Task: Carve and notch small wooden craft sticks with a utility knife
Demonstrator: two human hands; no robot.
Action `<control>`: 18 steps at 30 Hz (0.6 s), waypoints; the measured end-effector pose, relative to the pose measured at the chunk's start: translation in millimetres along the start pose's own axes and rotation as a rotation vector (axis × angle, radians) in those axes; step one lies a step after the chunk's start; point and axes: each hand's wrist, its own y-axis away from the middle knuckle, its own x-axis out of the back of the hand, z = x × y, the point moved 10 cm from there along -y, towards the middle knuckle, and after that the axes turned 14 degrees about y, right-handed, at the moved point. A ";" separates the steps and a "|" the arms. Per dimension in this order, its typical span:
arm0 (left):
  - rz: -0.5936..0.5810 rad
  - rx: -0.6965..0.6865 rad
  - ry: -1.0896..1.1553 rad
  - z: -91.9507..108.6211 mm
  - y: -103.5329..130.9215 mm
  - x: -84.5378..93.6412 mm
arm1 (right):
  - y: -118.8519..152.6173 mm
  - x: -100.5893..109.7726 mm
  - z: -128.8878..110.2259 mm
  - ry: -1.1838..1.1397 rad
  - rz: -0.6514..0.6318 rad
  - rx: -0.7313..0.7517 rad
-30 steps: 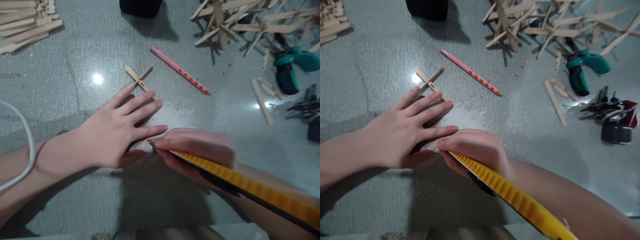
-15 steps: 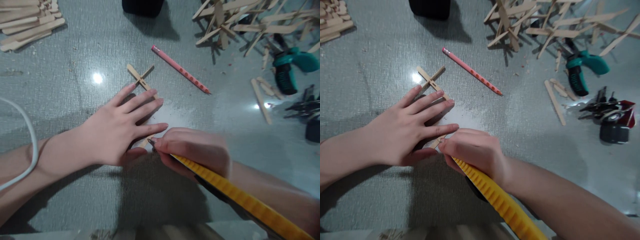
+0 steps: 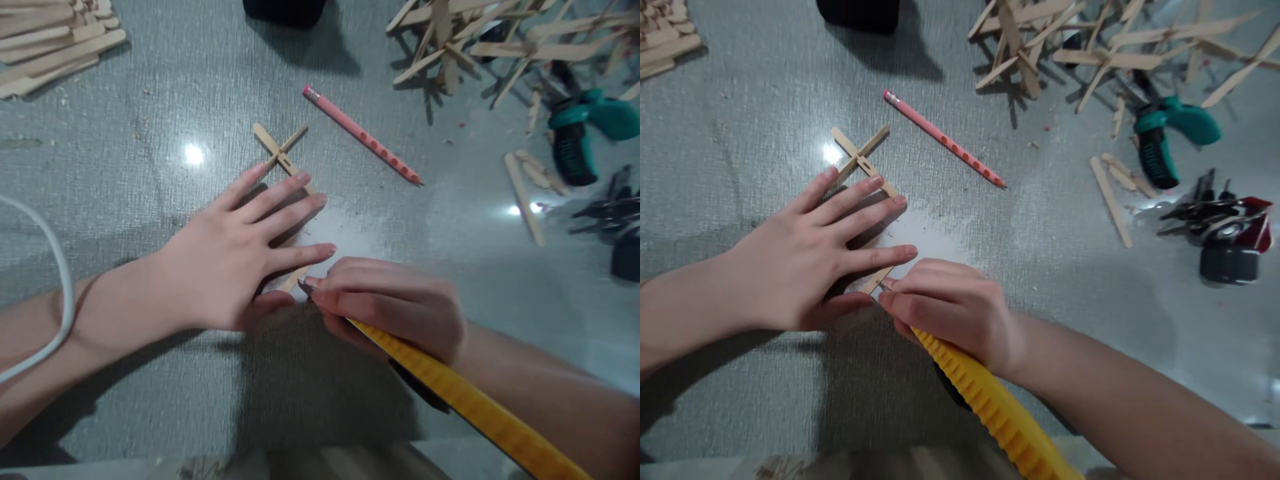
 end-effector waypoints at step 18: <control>0.001 -0.014 -0.019 1.4 -0.8 -0.6 | -1.2 2.4 1.1 0.101 -0.028 0.016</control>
